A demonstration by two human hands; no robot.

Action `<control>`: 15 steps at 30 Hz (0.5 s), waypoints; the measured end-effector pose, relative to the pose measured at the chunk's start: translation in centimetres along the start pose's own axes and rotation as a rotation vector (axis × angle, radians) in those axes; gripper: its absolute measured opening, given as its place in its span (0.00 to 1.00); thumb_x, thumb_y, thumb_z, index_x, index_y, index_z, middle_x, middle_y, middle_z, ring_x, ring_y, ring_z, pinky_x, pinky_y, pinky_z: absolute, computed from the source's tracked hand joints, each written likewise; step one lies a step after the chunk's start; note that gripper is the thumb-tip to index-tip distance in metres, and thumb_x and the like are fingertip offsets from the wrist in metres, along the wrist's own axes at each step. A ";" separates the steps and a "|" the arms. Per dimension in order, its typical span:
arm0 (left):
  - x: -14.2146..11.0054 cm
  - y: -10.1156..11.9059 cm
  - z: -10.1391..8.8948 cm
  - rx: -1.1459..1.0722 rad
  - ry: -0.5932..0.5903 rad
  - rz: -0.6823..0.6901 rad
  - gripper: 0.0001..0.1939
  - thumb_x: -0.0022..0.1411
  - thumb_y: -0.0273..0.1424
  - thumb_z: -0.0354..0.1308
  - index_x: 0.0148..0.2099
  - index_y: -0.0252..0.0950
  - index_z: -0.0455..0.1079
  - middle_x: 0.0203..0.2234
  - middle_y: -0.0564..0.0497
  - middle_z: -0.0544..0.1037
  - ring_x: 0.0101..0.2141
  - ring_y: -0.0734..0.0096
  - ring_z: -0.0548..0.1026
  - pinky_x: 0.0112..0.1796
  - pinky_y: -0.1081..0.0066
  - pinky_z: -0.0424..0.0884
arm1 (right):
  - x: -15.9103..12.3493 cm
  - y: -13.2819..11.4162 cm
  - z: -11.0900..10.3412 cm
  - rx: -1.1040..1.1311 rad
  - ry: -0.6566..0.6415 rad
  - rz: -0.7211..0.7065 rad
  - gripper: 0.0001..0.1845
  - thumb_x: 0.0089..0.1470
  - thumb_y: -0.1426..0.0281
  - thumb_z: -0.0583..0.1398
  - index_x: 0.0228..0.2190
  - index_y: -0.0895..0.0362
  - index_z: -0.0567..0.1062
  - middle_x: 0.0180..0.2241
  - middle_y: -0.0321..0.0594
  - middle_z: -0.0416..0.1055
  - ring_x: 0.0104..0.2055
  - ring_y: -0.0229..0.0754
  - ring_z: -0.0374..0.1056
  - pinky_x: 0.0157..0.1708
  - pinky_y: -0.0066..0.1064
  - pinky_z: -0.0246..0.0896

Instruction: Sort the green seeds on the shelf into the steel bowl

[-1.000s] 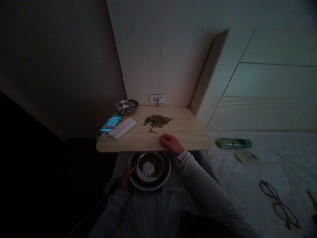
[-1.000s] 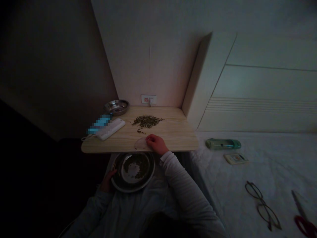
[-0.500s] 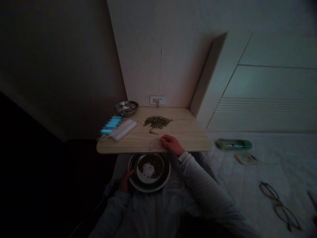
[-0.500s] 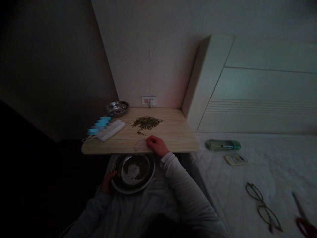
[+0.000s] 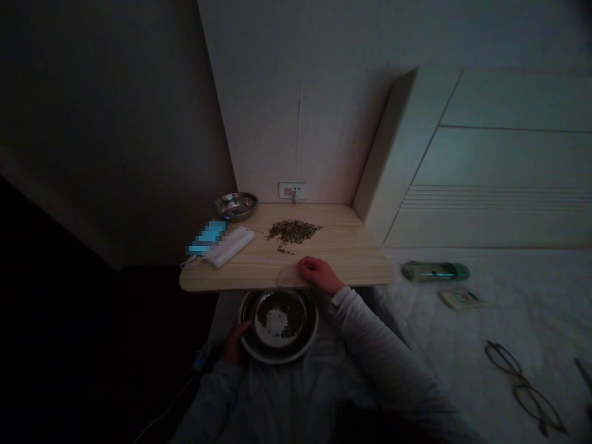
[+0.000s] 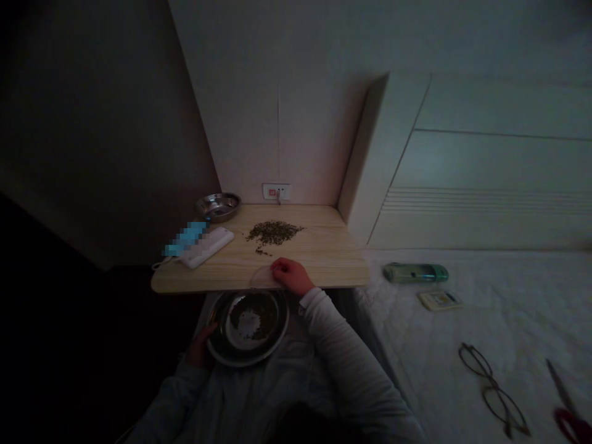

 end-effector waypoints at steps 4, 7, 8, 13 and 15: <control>-0.7 0.7 1.0 -0.070 -0.084 -0.051 0.06 0.35 0.25 0.54 0.13 0.39 0.65 0.16 0.52 0.73 0.38 0.58 0.69 0.42 0.62 0.60 | -0.1 0.0 0.2 0.062 -0.057 0.014 0.08 0.38 0.70 0.54 0.24 0.60 0.68 0.18 0.31 0.62 0.20 0.29 0.54 0.22 0.21 0.48; -0.7 0.6 1.1 -0.071 -0.120 -0.074 0.05 0.35 0.25 0.54 0.13 0.39 0.65 0.16 0.51 0.73 0.37 0.58 0.69 0.41 0.63 0.60 | -0.4 -0.5 0.7 0.143 -0.081 0.030 0.08 0.40 0.69 0.53 0.25 0.60 0.67 0.18 0.32 0.63 0.20 0.29 0.55 0.22 0.21 0.49; -0.5 0.4 1.0 -0.061 -0.114 -0.089 0.05 0.35 0.26 0.54 0.13 0.39 0.65 0.15 0.51 0.73 0.37 0.58 0.69 0.41 0.63 0.61 | -0.5 -0.9 1.1 0.160 -0.075 0.034 0.08 0.40 0.70 0.53 0.26 0.60 0.66 0.19 0.32 0.63 0.20 0.29 0.55 0.22 0.22 0.50; 0.5 -0.4 0.2 -0.031 -0.019 -0.096 0.04 0.35 0.27 0.55 0.13 0.39 0.65 0.16 0.50 0.74 0.38 0.55 0.69 0.40 0.60 0.62 | -0.4 -2.5 4.1 -0.005 0.010 0.008 0.08 0.40 0.68 0.54 0.27 0.57 0.66 0.20 0.33 0.64 0.23 0.31 0.58 0.24 0.23 0.52; 0.5 -0.3 0.1 -0.024 -0.070 -0.060 0.04 0.35 0.26 0.55 0.14 0.39 0.66 0.17 0.50 0.74 0.38 0.55 0.69 0.41 0.60 0.61 | 0.0 -2.7 4.8 -0.115 0.072 0.014 0.08 0.40 0.68 0.55 0.27 0.56 0.66 0.21 0.33 0.64 0.23 0.32 0.58 0.24 0.24 0.50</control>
Point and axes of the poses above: each hand's wrist, its own x-axis towards the middle knuckle, its own z-axis out of the palm, y = z × x, the point moved 5 cm from there along x, towards the middle knuckle
